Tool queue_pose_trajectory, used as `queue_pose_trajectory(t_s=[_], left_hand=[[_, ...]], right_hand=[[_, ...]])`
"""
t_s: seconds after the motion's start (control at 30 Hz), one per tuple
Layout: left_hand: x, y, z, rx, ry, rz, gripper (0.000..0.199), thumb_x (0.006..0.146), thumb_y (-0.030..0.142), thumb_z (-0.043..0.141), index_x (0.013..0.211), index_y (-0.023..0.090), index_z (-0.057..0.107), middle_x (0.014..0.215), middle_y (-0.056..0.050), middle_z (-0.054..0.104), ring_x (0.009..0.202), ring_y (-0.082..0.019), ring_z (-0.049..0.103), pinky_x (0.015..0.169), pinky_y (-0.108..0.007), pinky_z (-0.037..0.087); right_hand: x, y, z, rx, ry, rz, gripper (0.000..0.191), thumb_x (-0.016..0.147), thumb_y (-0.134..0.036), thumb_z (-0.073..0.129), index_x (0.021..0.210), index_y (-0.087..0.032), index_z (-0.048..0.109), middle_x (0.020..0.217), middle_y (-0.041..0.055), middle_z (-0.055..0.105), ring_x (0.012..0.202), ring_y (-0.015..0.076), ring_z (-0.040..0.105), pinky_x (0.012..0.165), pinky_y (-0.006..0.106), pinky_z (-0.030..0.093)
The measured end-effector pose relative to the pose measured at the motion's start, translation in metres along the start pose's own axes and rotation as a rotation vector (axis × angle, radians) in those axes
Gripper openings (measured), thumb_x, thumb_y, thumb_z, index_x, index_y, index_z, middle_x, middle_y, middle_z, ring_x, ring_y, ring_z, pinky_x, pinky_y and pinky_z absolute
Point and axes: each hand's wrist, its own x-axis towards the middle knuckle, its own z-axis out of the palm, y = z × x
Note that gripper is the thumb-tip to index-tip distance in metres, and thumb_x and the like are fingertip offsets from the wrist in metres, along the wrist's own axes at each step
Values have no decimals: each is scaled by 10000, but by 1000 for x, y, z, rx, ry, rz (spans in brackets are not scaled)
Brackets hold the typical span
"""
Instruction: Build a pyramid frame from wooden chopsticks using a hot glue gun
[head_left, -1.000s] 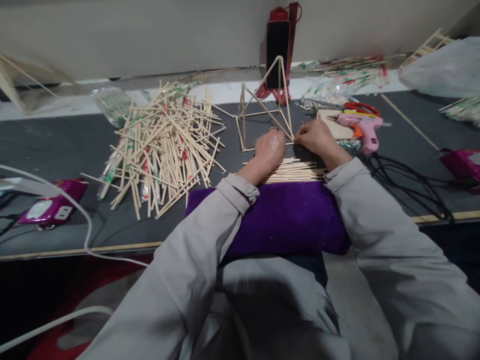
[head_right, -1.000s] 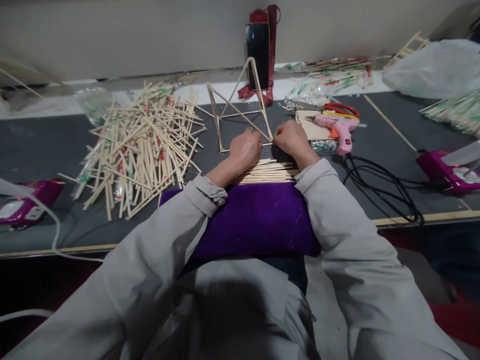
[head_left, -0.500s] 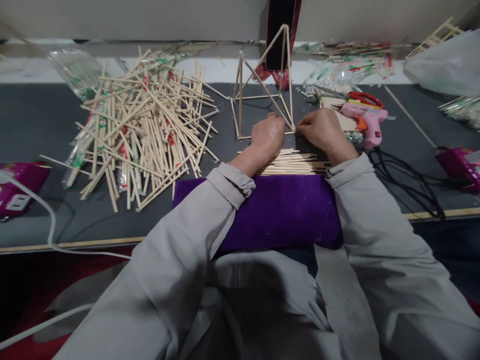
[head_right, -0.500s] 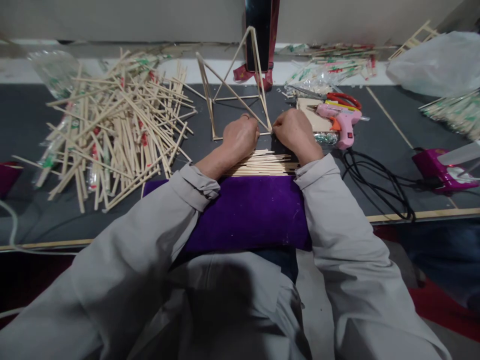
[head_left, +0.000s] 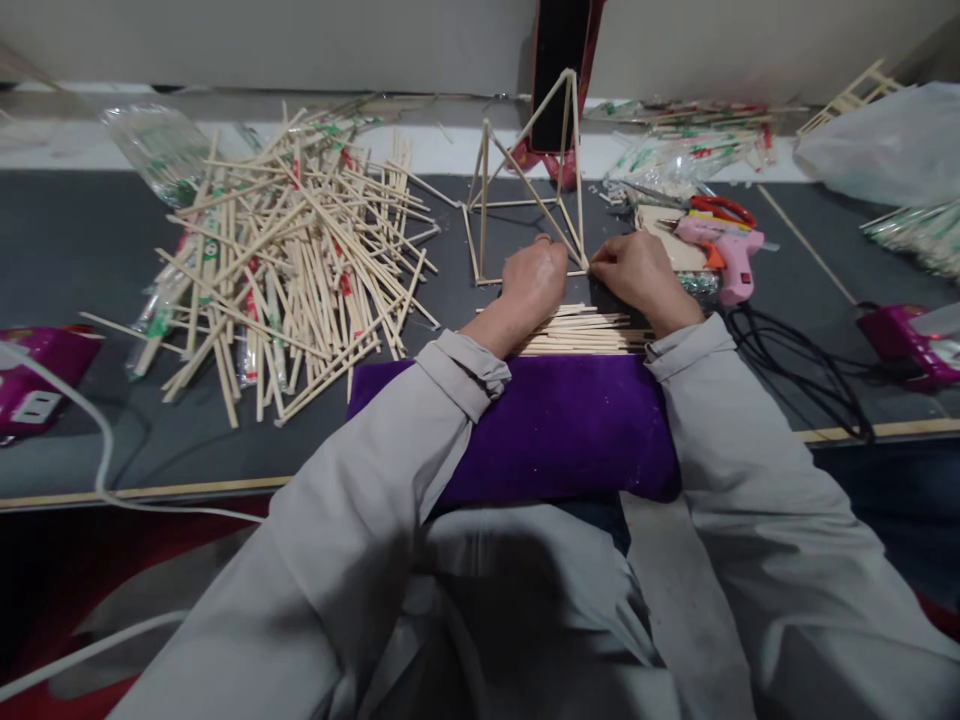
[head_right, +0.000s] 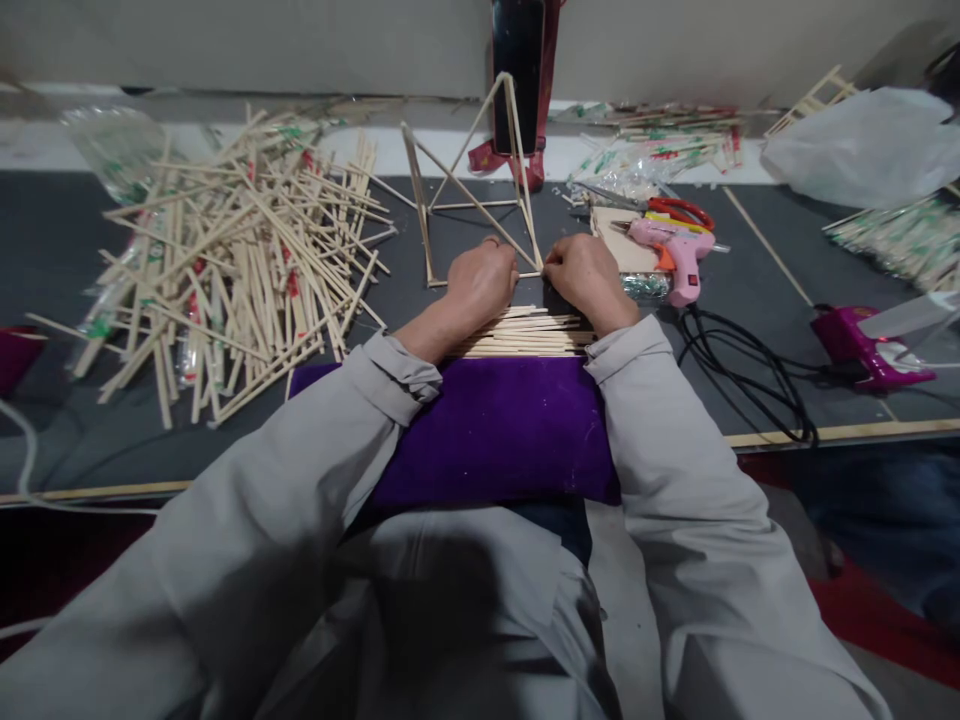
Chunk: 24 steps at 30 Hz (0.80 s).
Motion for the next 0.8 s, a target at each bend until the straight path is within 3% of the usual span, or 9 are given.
queue_pose_trajectory(t_s=[0.17, 0.47, 0.67, 0.8], left_hand=[[0, -2, 2, 6, 38, 10, 354, 1045, 141, 455, 1234, 91, 751, 1279, -219, 722, 1088, -318, 733, 853, -365, 548], [-2, -2, -4, -52, -4, 10, 379, 1046, 108, 425, 1243, 122, 750, 1282, -190, 726, 1112, -277, 724, 890, -340, 543], [-3, -2, -8, -129, -45, 16, 431, 1034, 51, 388, 1261, 92, 752, 1284, -216, 710, 1105, -313, 746, 839, -359, 553], [-2, -3, -11, -152, -85, 14, 471, 1017, 0, 369, 1265, 103, 755, 1278, -215, 710, 1130, -318, 744, 846, -355, 562]], right_hand=[[1, 6, 2, -15, 10, -21, 265, 884, -172, 614, 1052, -134, 816, 1021, 153, 796, 1026, 298, 709, 955, 406, 535], [-6, 0, -6, -81, -15, -27, 338, 891, -158, 565, 1071, -98, 844, 1042, 175, 815, 1004, 297, 731, 915, 374, 517], [-7, 9, -4, -3, -14, -25, 323, 859, -230, 605, 1047, -163, 859, 966, 81, 826, 883, 238, 732, 836, 328, 523], [-9, 9, -6, 37, -34, 31, 308, 867, -249, 607, 1034, -158, 850, 931, 93, 816, 821, 239, 727, 782, 340, 531]])
